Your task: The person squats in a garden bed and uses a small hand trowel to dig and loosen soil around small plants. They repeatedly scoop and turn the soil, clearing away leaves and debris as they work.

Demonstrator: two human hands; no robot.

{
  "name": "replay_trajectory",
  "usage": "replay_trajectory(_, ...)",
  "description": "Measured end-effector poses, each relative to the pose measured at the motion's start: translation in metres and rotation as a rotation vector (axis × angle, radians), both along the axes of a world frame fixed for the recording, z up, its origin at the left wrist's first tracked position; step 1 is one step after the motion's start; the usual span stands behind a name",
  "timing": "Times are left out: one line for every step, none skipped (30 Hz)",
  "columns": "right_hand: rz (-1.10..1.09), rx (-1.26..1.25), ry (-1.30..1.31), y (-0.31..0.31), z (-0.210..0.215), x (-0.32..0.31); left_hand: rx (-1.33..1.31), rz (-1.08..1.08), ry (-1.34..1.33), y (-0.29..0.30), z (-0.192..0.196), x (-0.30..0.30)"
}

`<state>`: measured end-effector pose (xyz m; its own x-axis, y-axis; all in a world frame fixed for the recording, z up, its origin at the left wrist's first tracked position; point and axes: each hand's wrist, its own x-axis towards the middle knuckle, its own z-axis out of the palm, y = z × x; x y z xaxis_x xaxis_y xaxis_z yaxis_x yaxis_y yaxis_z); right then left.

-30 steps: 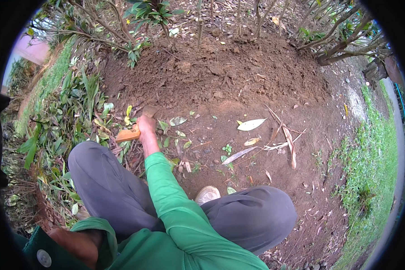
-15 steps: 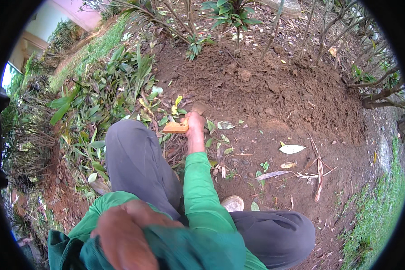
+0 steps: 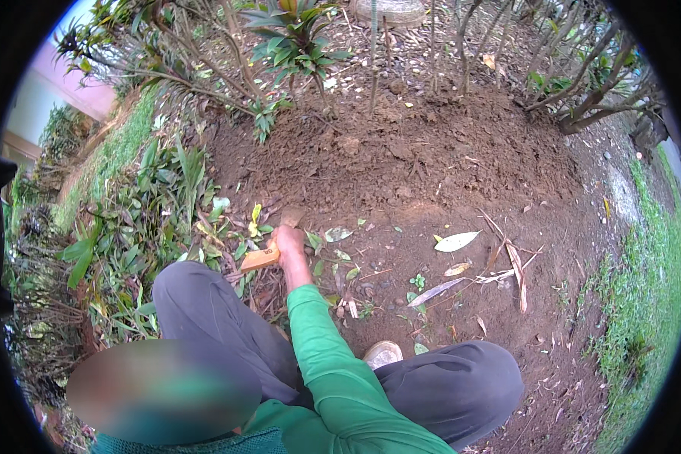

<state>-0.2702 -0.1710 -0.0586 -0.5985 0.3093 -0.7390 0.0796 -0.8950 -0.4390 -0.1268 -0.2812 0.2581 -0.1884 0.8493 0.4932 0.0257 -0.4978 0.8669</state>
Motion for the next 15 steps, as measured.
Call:
replay_trajectory(0.028, 0.016, -0.017, 0.001, 0.001, -0.001, -0.001, -0.005, -0.007, 0.001, 0.000, 0.000)
replay_trajectory(0.014, 0.017, -0.026, 0.001, 0.001, -0.001, -0.001, -0.005, -0.019, 0.002, 0.000, 0.000)
replay_trajectory(0.036, 0.019, -0.029, 0.001, 0.001, -0.002, 0.007, -0.022, -0.040, 0.003, 0.001, 0.001)
replay_trajectory(0.009, 0.023, -0.001, 0.001, 0.000, -0.001, 0.010, -0.028, -0.064, 0.004, 0.002, 0.003)
replay_trajectory(0.021, -0.005, 0.009, -0.001, -0.001, 0.000, 0.019, -0.031, -0.093, 0.007, 0.002, 0.005)
replay_trajectory(0.020, -0.025, 0.044, 0.000, -0.003, 0.000, 0.041, -0.036, -0.125, 0.010, 0.003, 0.006)
replay_trajectory(0.011, -0.019, 0.062, -0.002, -0.005, 0.001, 0.070, -0.052, -0.168, 0.015, 0.004, 0.010)
replay_trajectory(0.039, -0.004, 0.046, -0.001, -0.008, 0.001, 0.114, -0.078, -0.236, 0.020, 0.004, 0.013)
replay_trajectory(0.032, -0.011, 0.040, -0.001, -0.010, 0.001, 0.184, -0.134, -0.337, 0.026, 0.004, 0.017)
replay_trajectory(0.034, -0.010, 0.064, 0.000, -0.013, 0.001, 0.265, -0.215, -0.445, 0.033, 0.004, 0.023)
replay_trajectory(0.011, -0.057, 0.110, 0.001, -0.014, 0.001, 0.345, -0.304, -0.576, 0.040, 0.004, 0.030)
replay_trajectory(0.003, -0.056, 0.062, 0.001, -0.015, 0.001, 0.393, -0.457, -0.743, 0.044, 0.003, 0.034)
replay_trajectory(-0.006, -0.054, 0.050, 0.003, -0.015, 0.000, 0.433, -0.612, -0.911, 0.048, 0.002, 0.038)
replay_trajectory(-0.066, -0.066, 0.089, 0.002, -0.015, 0.000, 0.437, -0.753, -1.163, 0.050, 0.004, 0.047)
replay_trajectory(0.059, -0.102, 0.106, 0.005, -0.015, 0.000, 0.391, -0.785, -1.152, 0.049, 0.001, 0.047)
